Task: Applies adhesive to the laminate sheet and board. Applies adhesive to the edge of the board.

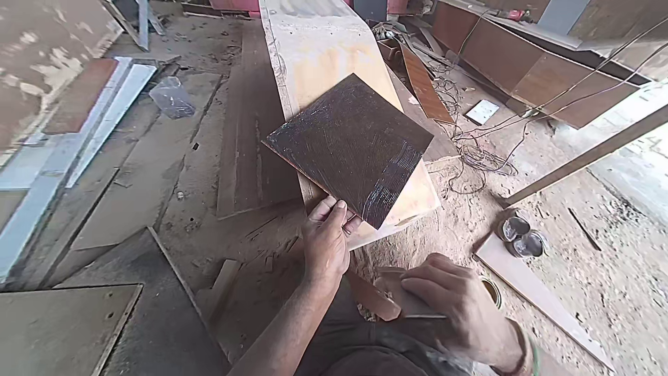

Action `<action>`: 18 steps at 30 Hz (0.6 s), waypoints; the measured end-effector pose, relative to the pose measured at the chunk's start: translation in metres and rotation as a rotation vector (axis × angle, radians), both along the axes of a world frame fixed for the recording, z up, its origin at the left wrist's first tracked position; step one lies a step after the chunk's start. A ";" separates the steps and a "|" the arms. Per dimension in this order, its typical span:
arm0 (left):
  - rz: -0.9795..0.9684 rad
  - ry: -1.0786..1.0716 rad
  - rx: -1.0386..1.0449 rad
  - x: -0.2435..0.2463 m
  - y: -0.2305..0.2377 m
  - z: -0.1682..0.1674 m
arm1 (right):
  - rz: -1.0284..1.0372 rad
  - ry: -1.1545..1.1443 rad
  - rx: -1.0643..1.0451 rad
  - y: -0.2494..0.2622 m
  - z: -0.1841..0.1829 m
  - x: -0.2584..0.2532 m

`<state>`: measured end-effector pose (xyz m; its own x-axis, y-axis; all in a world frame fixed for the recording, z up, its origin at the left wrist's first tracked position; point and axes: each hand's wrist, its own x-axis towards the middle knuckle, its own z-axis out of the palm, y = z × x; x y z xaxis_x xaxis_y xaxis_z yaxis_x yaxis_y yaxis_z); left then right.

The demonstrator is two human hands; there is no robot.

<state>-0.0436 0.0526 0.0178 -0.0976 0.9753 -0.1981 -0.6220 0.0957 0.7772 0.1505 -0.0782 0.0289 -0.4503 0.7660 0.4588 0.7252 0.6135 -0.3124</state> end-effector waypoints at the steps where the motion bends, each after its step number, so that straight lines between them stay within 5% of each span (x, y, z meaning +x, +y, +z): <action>1: 0.001 0.005 0.009 0.000 0.002 -0.001 | -0.060 0.067 -0.031 -0.006 -0.003 0.011; 3: -0.002 0.037 0.022 -0.001 0.007 0.000 | -0.254 0.349 -0.120 -0.014 -0.018 0.026; 9: -0.074 0.286 0.025 -0.021 0.056 0.014 | -0.766 1.677 -0.389 -0.006 -0.055 -0.020; 13: -0.079 0.352 -0.008 -0.047 0.104 0.028 | -0.797 1.718 -0.331 -0.002 -0.070 -0.038; 18: -0.102 0.148 -0.003 -0.069 0.128 0.035 | -0.888 1.701 -0.320 -0.002 -0.072 -0.041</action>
